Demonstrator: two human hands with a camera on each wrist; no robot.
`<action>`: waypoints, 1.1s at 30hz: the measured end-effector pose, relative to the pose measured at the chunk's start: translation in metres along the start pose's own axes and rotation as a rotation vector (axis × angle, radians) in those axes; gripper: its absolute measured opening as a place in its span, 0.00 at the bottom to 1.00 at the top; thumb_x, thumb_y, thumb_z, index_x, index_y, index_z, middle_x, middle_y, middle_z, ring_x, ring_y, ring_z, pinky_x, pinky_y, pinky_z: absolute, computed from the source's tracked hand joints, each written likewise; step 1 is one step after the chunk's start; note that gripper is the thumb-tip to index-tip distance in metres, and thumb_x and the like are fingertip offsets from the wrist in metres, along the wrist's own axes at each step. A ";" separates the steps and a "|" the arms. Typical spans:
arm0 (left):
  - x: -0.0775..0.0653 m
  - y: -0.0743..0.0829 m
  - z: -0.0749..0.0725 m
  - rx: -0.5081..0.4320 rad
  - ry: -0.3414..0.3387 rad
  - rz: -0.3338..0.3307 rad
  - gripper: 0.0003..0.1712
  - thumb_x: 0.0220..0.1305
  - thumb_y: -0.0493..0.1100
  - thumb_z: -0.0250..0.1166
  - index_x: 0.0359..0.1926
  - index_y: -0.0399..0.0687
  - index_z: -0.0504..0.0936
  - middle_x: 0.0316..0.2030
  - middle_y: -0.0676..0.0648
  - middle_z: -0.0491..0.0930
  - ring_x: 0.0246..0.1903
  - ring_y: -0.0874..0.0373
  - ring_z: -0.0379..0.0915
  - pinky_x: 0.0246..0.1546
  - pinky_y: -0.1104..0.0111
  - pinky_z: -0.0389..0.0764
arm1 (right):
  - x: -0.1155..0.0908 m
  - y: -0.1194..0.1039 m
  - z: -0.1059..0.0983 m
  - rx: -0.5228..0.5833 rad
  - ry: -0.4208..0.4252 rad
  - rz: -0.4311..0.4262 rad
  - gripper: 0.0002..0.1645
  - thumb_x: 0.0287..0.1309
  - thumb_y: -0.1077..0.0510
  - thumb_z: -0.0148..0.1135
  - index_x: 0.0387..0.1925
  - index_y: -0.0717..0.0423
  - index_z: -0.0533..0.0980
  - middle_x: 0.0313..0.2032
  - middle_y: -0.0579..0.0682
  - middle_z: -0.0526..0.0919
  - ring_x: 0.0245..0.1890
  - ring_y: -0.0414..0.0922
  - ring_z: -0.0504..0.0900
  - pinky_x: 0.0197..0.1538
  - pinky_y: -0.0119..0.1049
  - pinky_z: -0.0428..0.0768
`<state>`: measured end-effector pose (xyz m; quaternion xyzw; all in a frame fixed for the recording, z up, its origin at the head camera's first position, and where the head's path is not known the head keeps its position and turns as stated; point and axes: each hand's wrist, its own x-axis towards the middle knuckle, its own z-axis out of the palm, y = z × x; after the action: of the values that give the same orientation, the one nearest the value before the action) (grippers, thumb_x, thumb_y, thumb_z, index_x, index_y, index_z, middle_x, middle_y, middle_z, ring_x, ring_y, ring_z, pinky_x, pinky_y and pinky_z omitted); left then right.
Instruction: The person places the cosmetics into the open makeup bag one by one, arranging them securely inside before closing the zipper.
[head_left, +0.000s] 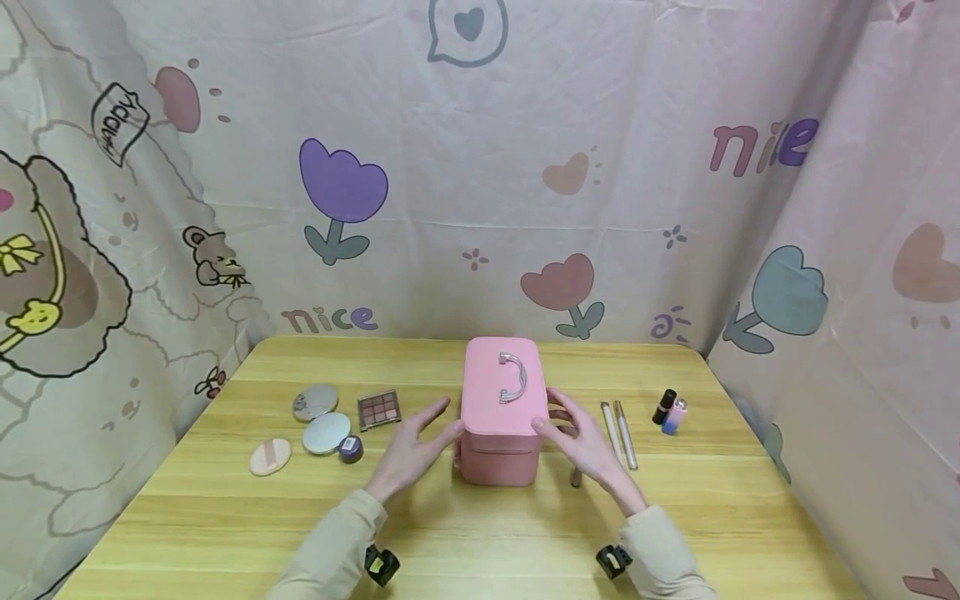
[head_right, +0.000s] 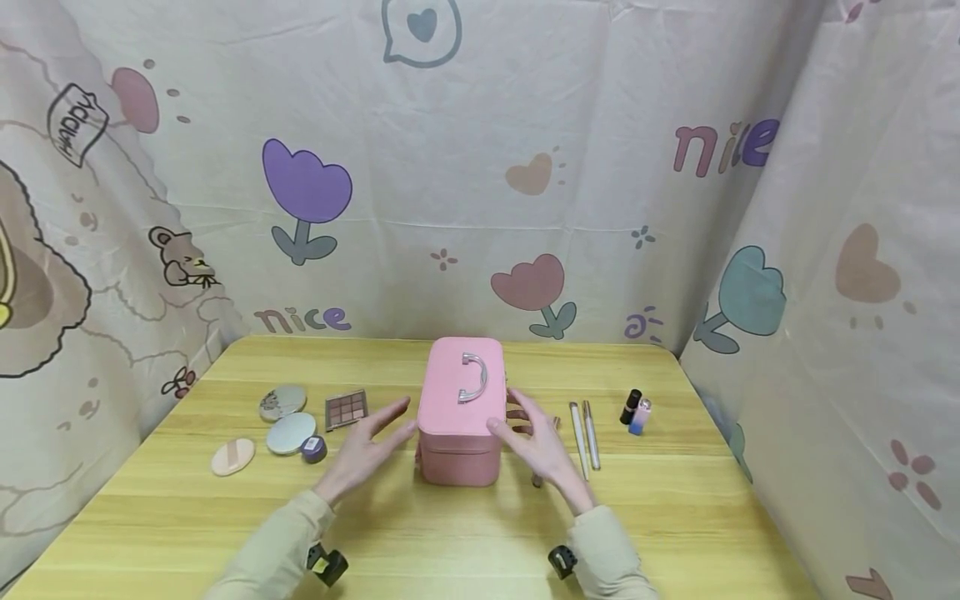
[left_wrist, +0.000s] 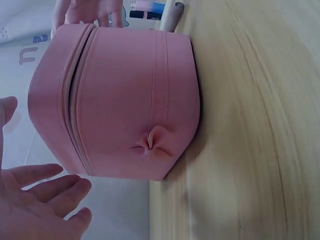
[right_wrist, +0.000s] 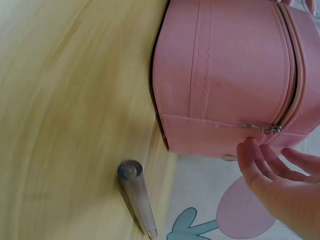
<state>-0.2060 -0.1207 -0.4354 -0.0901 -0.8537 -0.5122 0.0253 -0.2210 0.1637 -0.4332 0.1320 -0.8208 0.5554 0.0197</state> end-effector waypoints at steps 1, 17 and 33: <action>0.000 0.000 0.001 -0.001 -0.001 0.004 0.39 0.67 0.60 0.63 0.73 0.47 0.68 0.72 0.41 0.69 0.73 0.41 0.61 0.75 0.42 0.58 | 0.000 0.000 0.001 0.014 -0.008 0.003 0.41 0.65 0.53 0.65 0.74 0.62 0.62 0.68 0.65 0.72 0.64 0.60 0.76 0.67 0.49 0.78; 0.001 0.001 0.010 -0.021 -0.060 0.064 0.36 0.70 0.55 0.63 0.73 0.47 0.68 0.68 0.41 0.73 0.71 0.40 0.66 0.72 0.42 0.63 | -0.001 0.001 0.002 0.151 -0.061 0.037 0.45 0.62 0.56 0.68 0.76 0.57 0.59 0.69 0.63 0.69 0.67 0.58 0.71 0.70 0.49 0.74; 0.001 0.001 0.009 0.013 -0.059 0.065 0.36 0.72 0.57 0.59 0.74 0.48 0.66 0.69 0.40 0.72 0.71 0.38 0.65 0.72 0.41 0.63 | 0.003 0.000 0.007 0.174 -0.055 0.027 0.45 0.62 0.57 0.68 0.76 0.57 0.58 0.72 0.61 0.66 0.69 0.58 0.70 0.72 0.51 0.71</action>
<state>-0.2065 -0.1125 -0.4386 -0.1328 -0.8541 -0.5026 0.0171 -0.2228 0.1563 -0.4355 0.1373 -0.7713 0.6211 -0.0218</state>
